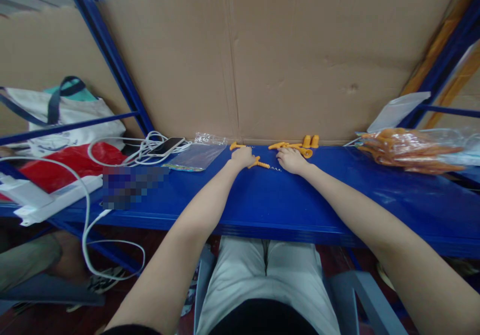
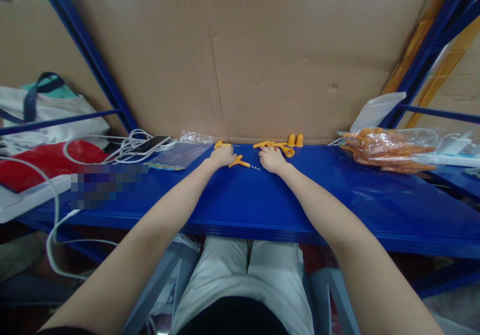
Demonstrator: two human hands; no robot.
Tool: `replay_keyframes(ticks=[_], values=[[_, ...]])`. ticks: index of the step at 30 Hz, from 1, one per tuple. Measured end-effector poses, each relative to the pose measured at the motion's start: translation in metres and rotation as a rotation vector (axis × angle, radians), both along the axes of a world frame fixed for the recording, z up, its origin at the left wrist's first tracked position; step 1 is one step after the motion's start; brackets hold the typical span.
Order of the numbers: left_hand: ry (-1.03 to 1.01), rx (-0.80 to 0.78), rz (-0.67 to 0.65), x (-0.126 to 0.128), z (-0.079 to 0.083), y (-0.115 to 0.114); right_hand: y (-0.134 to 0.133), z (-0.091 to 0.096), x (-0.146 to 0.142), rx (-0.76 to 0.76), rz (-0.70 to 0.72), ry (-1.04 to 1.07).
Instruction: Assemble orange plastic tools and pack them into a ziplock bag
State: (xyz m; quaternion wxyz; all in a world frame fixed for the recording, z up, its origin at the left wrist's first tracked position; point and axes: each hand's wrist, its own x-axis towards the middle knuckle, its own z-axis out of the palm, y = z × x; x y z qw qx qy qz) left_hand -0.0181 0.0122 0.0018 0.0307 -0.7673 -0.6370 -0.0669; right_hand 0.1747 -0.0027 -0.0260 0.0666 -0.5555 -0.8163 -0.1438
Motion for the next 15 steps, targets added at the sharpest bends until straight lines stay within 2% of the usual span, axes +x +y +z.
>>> replay_keyframes(ticks=[5, 9, 15], values=[[-0.018, -0.004, -0.218, -0.004, -0.010, 0.005, -0.001, 0.000, 0.000, 0.007, 0.007, 0.009], [-0.053, -0.033, -0.382, -0.002, -0.009, 0.005, 0.000, 0.000, 0.000, 0.004, 0.000, 0.013], [-0.034, -0.127, -0.475, 0.006, -0.002, 0.001, 0.000, -0.001, 0.000, 0.013, 0.004, 0.011]])
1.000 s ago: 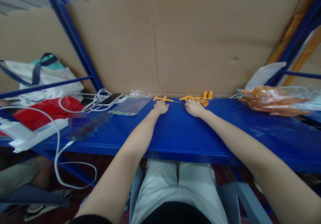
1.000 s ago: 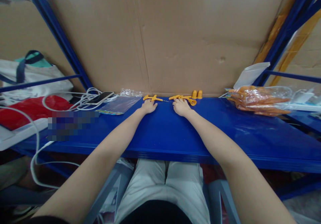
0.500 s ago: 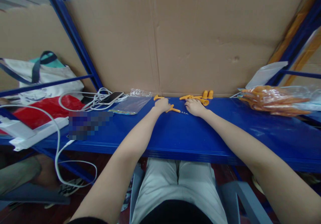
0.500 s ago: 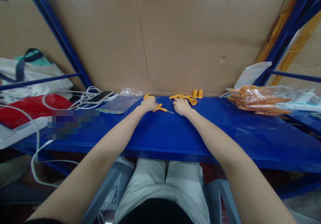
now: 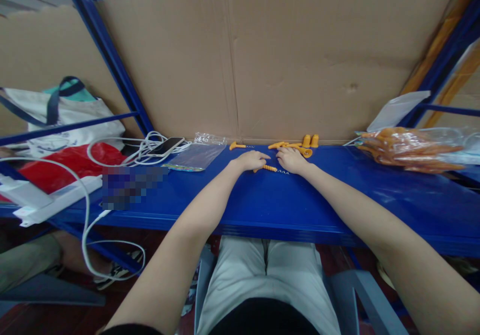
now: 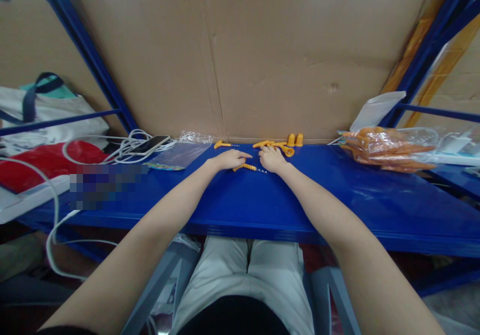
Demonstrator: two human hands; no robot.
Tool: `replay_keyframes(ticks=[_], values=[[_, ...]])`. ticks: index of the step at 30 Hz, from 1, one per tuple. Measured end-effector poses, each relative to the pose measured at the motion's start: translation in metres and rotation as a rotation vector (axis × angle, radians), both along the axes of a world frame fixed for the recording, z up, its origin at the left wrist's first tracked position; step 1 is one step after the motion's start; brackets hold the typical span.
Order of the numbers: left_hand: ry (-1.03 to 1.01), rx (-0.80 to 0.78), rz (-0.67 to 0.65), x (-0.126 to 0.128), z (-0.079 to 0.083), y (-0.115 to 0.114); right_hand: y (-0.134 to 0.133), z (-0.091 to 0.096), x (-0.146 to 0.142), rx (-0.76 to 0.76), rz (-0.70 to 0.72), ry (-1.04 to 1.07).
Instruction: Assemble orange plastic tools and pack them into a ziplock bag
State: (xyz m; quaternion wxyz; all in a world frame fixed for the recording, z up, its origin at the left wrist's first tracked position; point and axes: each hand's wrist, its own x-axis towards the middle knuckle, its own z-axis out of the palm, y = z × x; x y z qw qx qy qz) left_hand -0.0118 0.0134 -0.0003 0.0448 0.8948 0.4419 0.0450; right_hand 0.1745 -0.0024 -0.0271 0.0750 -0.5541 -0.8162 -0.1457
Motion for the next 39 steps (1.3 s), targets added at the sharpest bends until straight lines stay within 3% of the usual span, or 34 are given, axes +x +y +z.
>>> replay_keyframes(ticks=[8, 13, 21, 39], values=[[0.125, -0.036, 0.013, 0.005, 0.010, -0.009, 0.001, 0.000, 0.000, 0.007, -0.002, -0.019], [0.218, -0.031, 0.182, -0.003, 0.011, -0.006, -0.001, 0.001, 0.000, -0.006, 0.000, -0.022], [0.118, 0.068, 0.527, -0.030, 0.003, 0.007, -0.001, 0.001, -0.001, -0.009, 0.000, -0.003], [0.010, 0.002, 0.454, -0.025, 0.001, 0.005, 0.003, -0.003, 0.003, 0.028, 0.020, -0.018]])
